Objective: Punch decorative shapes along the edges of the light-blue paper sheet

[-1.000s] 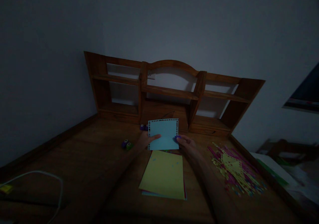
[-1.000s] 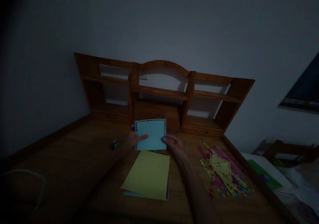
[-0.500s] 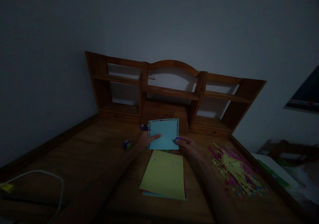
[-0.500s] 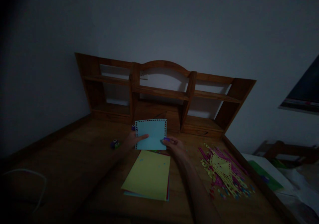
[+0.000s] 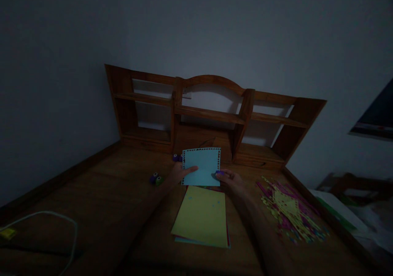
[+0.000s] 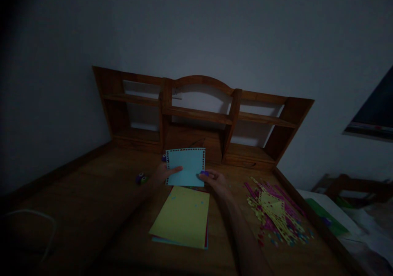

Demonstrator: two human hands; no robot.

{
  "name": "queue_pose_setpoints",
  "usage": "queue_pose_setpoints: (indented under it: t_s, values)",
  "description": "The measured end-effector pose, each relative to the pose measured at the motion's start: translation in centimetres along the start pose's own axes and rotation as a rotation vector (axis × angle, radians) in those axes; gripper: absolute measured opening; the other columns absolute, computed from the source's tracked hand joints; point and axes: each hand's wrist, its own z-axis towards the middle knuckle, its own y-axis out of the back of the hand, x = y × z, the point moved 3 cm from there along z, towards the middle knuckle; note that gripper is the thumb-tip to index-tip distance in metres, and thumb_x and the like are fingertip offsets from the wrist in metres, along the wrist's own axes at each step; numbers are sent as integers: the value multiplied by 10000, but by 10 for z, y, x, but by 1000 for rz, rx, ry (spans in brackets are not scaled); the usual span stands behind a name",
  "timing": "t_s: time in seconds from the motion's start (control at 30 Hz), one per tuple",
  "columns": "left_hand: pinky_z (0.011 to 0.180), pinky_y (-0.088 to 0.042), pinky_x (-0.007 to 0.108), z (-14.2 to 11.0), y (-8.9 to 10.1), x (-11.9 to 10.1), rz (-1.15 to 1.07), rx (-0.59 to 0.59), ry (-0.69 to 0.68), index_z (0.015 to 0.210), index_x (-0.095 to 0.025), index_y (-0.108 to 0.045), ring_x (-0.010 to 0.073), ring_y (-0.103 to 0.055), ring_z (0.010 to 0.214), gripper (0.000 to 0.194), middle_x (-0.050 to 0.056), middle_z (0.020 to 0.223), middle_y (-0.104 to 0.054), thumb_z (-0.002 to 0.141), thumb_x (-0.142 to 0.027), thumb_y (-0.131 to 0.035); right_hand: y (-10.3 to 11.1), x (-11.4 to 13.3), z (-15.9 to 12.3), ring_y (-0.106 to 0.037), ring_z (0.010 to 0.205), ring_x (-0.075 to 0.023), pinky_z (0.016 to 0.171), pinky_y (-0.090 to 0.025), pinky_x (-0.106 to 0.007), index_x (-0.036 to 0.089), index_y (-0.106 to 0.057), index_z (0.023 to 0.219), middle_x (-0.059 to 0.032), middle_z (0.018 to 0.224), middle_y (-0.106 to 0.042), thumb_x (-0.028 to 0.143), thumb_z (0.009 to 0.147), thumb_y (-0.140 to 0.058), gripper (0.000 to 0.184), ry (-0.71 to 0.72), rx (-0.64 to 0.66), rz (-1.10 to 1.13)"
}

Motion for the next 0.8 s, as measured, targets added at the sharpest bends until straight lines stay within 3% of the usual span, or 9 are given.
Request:
queue_pose_setpoints:
  t_s: [0.8]
  values:
    - [710,-560,352,1,2,-1,58,33,-14,964,-109,-697,256,-700,813,449,142,991,-734,674,-440,-786,1,4,-2,-691,724,-217,657,-542,-315,161,-734,893,-88,875,-751,358,578,-870,395,-39,40,-52]
